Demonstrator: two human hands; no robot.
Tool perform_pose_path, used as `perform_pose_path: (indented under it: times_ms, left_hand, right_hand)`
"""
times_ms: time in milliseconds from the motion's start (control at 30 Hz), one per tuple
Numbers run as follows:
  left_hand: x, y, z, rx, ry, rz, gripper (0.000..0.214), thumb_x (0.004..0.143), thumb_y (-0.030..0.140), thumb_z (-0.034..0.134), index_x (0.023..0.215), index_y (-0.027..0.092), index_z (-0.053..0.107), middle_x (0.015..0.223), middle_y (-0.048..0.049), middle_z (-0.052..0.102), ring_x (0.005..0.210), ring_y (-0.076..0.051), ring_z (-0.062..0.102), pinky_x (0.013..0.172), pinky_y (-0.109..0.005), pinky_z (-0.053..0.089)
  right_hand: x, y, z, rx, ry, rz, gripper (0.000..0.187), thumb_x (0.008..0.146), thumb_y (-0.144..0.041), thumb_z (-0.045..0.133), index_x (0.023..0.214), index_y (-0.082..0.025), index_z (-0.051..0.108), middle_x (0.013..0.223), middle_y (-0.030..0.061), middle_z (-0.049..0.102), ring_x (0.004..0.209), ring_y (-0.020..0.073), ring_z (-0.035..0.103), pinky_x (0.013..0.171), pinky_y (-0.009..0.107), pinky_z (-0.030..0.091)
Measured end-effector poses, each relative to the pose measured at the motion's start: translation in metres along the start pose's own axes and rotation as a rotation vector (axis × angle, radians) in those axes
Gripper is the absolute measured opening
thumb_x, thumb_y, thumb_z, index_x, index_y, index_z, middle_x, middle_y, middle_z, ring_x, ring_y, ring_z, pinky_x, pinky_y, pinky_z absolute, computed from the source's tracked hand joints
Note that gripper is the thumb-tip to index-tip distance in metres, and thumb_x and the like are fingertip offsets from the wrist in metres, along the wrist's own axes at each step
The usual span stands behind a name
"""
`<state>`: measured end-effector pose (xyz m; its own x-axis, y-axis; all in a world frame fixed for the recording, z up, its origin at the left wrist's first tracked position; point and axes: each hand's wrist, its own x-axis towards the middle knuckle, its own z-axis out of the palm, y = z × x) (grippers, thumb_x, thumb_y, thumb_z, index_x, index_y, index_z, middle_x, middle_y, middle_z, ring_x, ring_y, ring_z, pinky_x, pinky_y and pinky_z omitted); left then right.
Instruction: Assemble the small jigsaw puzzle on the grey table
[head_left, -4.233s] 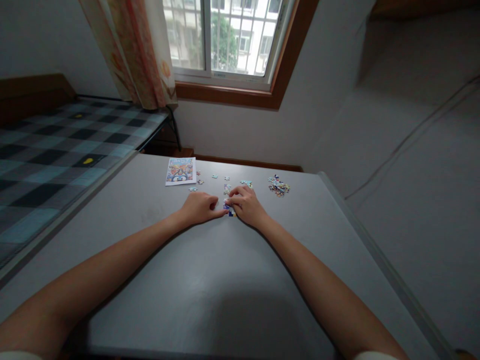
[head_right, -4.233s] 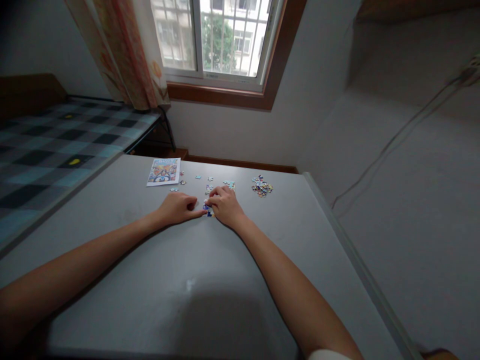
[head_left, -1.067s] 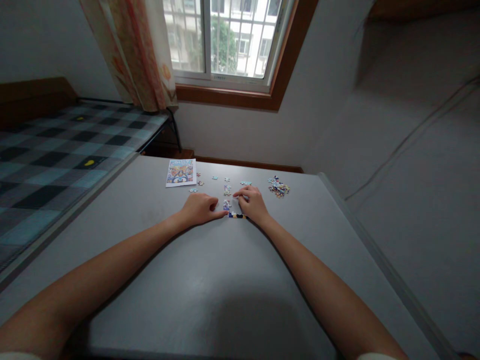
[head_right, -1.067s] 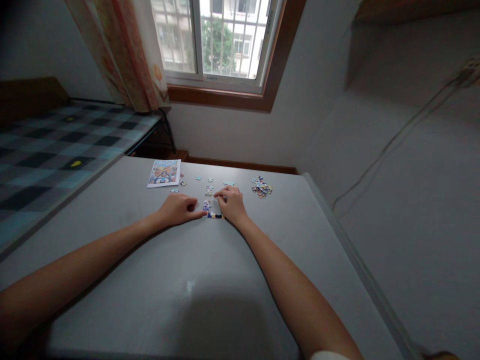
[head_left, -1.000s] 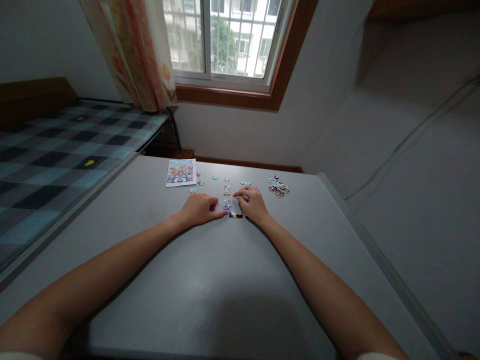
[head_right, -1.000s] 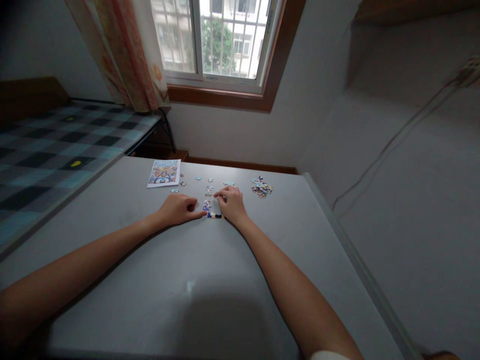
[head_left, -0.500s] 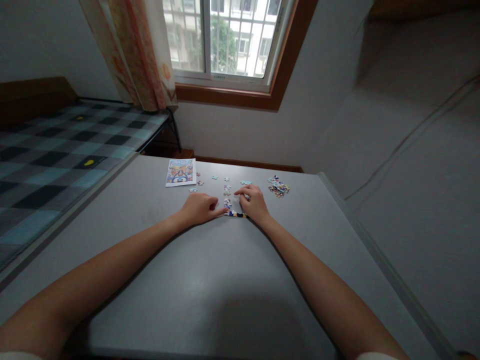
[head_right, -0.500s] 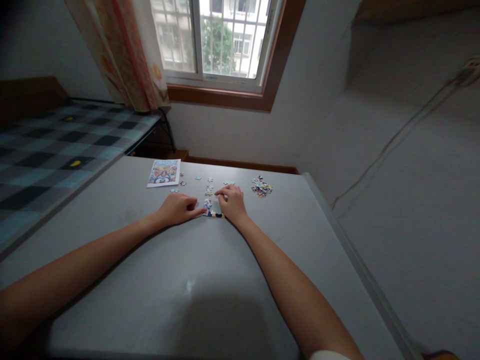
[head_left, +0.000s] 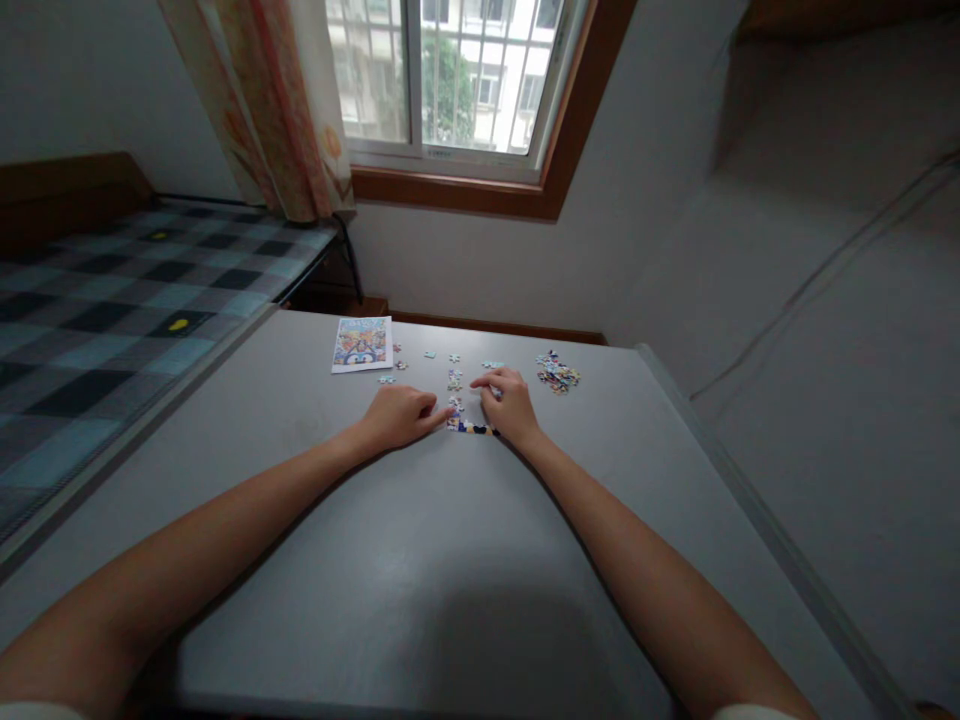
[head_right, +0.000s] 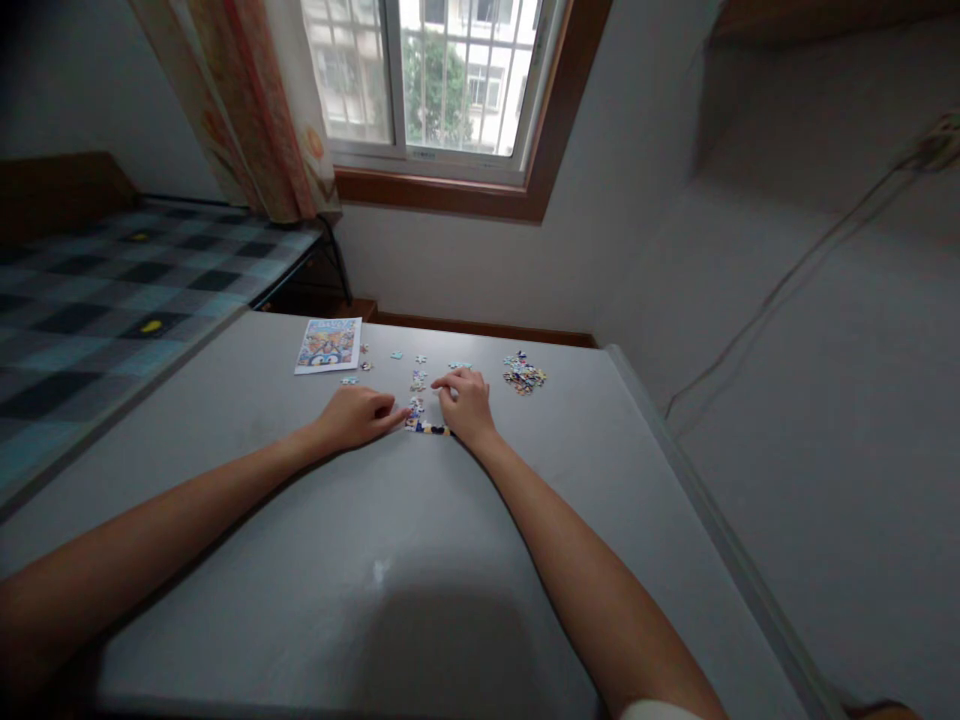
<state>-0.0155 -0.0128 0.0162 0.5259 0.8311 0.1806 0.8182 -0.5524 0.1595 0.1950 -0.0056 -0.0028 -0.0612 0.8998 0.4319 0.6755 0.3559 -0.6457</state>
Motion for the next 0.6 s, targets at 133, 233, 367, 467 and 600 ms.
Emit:
perform_pose_path:
  times_ms: [133, 233, 367, 467, 600]
  left_hand:
    - [0.0, -0.0007, 0.0008, -0.002, 0.005, 0.001, 0.06, 0.093, 0.061, 0.037, 0.064, 0.017, 0.066, 0.059, -0.0073, 0.064, 0.054, -0.016, 0.053, 0.054, -0.027, 0.02]
    - [-0.0003, -0.0008, 0.0007, 0.0, 0.0, -0.005, 0.056, 0.091, 0.06, 0.041, 0.065, 0.017, 0.067, 0.06, -0.0072, 0.065, 0.055, -0.017, 0.055, 0.054, -0.027, 0.021]
    - [-0.0006, -0.0018, 0.0018, -0.002, 0.006, 0.004, 0.053, 0.089, 0.06, 0.045, 0.065, 0.018, 0.066, 0.06, -0.0066, 0.065, 0.057, -0.018, 0.057, 0.054, -0.027, 0.022]
    - [-0.0001, -0.0027, 0.003, -0.003, 0.013, 0.004, 0.052, 0.088, 0.061, 0.047, 0.065, 0.018, 0.065, 0.06, -0.0061, 0.065, 0.057, -0.017, 0.057, 0.054, -0.027, 0.022]
    - [0.0004, -0.0027, 0.0032, -0.007, 0.015, -0.001, 0.053, 0.087, 0.063, 0.048, 0.064, 0.018, 0.065, 0.059, -0.006, 0.064, 0.056, -0.017, 0.056, 0.054, -0.027, 0.021]
  right_hand:
    - [-0.0002, -0.0002, 0.0001, 0.004, 0.003, 0.003, 0.027, 0.08, -0.009, 0.051, 0.078, -0.023, 0.075, 0.089, 0.0056, 0.066, 0.095, 0.024, 0.056, 0.093, 0.042, 0.04]
    - [-0.0003, -0.0018, -0.0004, -0.005, 0.001, 0.012, 0.027, 0.08, -0.009, 0.052, 0.078, -0.023, 0.075, 0.089, 0.006, 0.065, 0.096, 0.0243, 0.056, 0.092, 0.042, 0.041]
    - [-0.0001, -0.0038, -0.0015, -0.018, -0.003, 0.017, 0.027, 0.08, -0.009, 0.051, 0.078, -0.023, 0.074, 0.088, 0.0059, 0.066, 0.096, 0.0243, 0.056, 0.092, 0.042, 0.041]
    - [0.0, -0.0039, -0.0016, -0.018, -0.001, 0.021, 0.028, 0.08, -0.009, 0.051, 0.077, -0.023, 0.074, 0.09, 0.0059, 0.066, 0.096, 0.0242, 0.056, 0.092, 0.042, 0.041]
    - [-0.0002, -0.0031, -0.001, -0.015, 0.007, 0.027, 0.027, 0.08, -0.009, 0.052, 0.078, -0.023, 0.075, 0.089, 0.0057, 0.066, 0.096, 0.0241, 0.056, 0.093, 0.042, 0.041]
